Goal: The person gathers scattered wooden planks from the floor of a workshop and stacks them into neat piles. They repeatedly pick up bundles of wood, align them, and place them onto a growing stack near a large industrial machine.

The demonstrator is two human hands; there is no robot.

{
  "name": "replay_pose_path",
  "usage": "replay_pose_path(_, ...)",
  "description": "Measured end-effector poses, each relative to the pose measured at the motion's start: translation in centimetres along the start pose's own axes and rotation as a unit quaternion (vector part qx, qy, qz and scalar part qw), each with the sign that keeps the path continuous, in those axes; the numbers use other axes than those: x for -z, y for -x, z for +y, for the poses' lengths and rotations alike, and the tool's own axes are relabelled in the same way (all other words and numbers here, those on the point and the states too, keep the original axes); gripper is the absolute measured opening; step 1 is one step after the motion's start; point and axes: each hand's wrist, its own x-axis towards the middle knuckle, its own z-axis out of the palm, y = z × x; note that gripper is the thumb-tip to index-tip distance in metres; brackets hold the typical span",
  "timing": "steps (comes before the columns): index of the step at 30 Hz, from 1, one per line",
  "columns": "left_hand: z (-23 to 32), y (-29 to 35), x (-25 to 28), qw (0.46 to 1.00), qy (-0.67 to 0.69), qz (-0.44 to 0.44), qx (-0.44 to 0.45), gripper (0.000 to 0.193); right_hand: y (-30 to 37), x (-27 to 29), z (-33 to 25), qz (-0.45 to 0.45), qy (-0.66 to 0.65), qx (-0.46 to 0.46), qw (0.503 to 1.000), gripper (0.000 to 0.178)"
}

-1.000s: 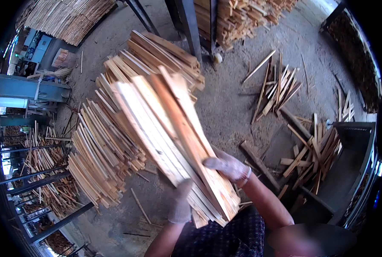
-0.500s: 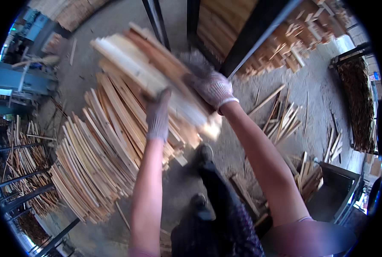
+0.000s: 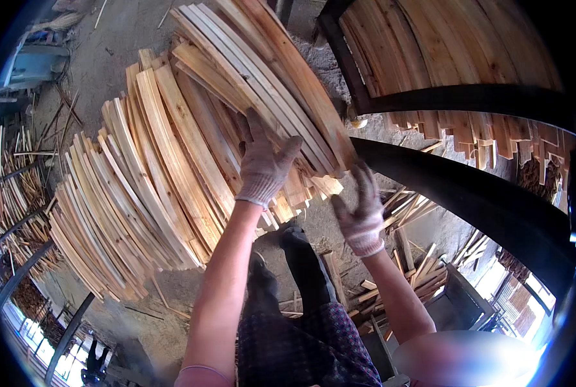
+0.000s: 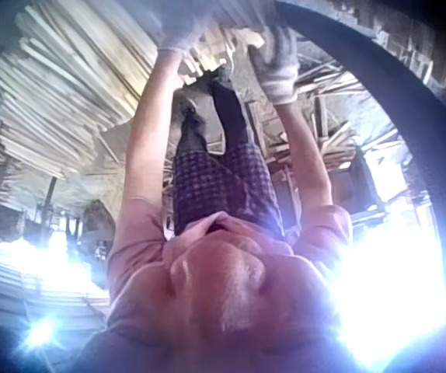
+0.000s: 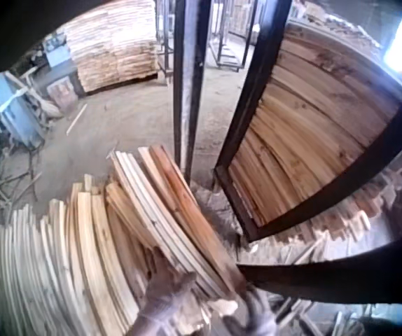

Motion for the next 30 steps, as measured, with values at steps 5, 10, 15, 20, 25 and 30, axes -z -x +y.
replay_pose_path(5, -2.5, -2.0, 2.6, 0.980, 0.184, 0.037, 0.069, 0.122, 3.0, -2.7, 7.4, 0.074, -0.168, -0.216, 0.959, 0.057)
replay_pose_path(10, -0.4, -7.7, 2.5, 0.937, 0.297, 0.036, 0.181, 0.129, 3.9, -8.5, 6.6, -0.081, -0.262, -0.319, 0.907, 0.052)
replay_pose_path(15, -2.5, -9.6, 3.1, 0.948, 0.243, -0.184, 0.091, 0.113, 5.5, -8.9, 5.2, -0.050, -0.199, -0.191, 0.960, 0.091)
replay_pose_path(20, -8.5, -10.5, 3.3, 0.955, 0.201, -0.193, 0.103, 0.091, 10.5, -7.6, 0.3, -0.081, -0.048, -0.303, 0.948, 0.093)
replay_pose_path(25, -7.8, -5.3, 1.7, 0.968, 0.225, -0.107, -0.036, 0.071, 26.7, -6.6, -3.7, -0.119, -0.018, -0.291, 0.949, 0.087)
replay_pose_path(30, -4.9, 4.6, 4.0, 0.919, -0.102, -0.154, -0.349, 0.070, 37.1, -6.5, -8.7, -0.204, 0.064, -0.398, 0.892, 0.073)
